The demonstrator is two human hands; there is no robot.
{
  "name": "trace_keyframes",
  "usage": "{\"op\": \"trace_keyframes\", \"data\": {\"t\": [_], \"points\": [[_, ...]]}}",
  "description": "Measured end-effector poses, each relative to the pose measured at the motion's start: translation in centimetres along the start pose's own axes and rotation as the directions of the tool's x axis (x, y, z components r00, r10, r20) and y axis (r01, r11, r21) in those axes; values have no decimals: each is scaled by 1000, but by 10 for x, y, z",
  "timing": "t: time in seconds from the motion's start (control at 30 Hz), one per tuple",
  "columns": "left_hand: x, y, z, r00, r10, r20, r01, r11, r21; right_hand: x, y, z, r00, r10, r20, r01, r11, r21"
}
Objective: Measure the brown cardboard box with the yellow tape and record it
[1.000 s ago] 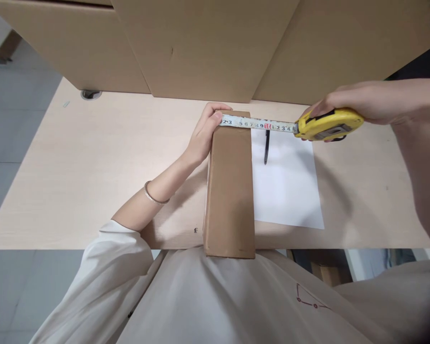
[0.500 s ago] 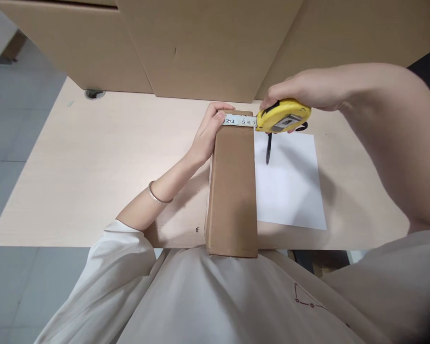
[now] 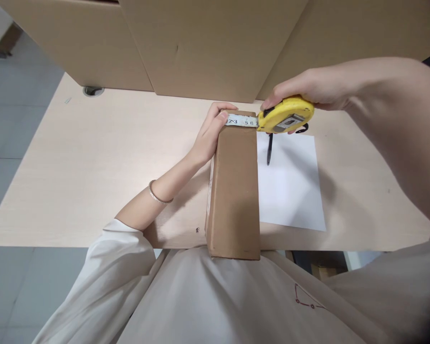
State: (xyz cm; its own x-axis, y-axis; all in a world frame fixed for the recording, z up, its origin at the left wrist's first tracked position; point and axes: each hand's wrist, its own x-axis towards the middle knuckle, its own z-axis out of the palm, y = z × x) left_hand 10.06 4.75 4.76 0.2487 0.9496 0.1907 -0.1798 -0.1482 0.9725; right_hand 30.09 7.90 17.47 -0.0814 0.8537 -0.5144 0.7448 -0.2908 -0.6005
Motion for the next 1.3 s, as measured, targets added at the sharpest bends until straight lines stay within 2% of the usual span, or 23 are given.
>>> {"op": "trace_keyframes", "data": {"t": [0.07, 0.1, 0.23, 0.3, 0.4, 0.5, 0.6, 0.67, 0.73, 0.83, 0.93, 1.0, 1.07, 1.13, 1.2, 1.3], "points": [[0, 0, 0, 1000, -4, -1, 4, 1000, -1, -1, -2, 0, 997, 67, 40, -61, 991, -120], [0, 0, 0, 1000, -1, 0, 1, 1000, 2, -3, -4, 0, 998, 59, 37, -53, 989, -140], [-1, -2, -2, 1000, 24, 3, -24, 999, 32, -11, -11, 1, 998, 63, -23, -67, 970, -232], [0, -3, -3, 999, 34, 4, -34, 998, 59, -11, -9, 0, 998, 59, -28, -64, 966, -250], [3, -3, -5, 999, 45, 10, -45, 992, 117, -6, 0, -5, 999, 17, 31, -9, 973, -230], [5, -2, -10, 998, 63, -5, -61, 983, 174, -5, 8, -8, 997, -16, 75, 28, 986, -163], [-6, 3, -17, 996, 64, -60, -51, 978, 200, -16, 16, -8, 997, -52, 56, 52, 999, 4], [-24, 11, -23, 996, 2, -84, 17, 976, 217, -26, 26, -6, 997, -76, 3, 74, 985, 154], [-46, 21, -27, 990, -107, -91, 127, 962, 244, -34, 42, -1, 996, -79, -43, 88, 944, 317], [-72, 37, -26, 945, -318, -80, 328, 899, 290, -41, 72, 11, 996, -68, -51, 85, 863, 498], [-81, 46, -24, 878, -479, -25, 466, 841, 274, -46, 99, 31, 997, -57, -58, 80, 819, 568], [-82, 48, -28, 865, -501, 15, 488, 848, 206, -49, 112, 50, 998, -11, -67, 49, 800, 597], [-85, 47, -37, 875, -484, 6, 481, 871, 96, -50, 123, 69, 996, 49, -80, 9, 802, 598], [-89, 45, -50, 881, -466, -77, 467, 884, -7, -50, 133, 88, 986, 104, -128, -15, 830, 558], [-94, 40, -62, 871, -438, -221, 439, 897, -47, -51, 138, 103, 976, 137, -171, -32, 860, 510], [-99, 26, -73, 813, -410, -413, 435, 900, -35, -53, 137, 118, 977, 163, -138, -80, 877, 473]]}}
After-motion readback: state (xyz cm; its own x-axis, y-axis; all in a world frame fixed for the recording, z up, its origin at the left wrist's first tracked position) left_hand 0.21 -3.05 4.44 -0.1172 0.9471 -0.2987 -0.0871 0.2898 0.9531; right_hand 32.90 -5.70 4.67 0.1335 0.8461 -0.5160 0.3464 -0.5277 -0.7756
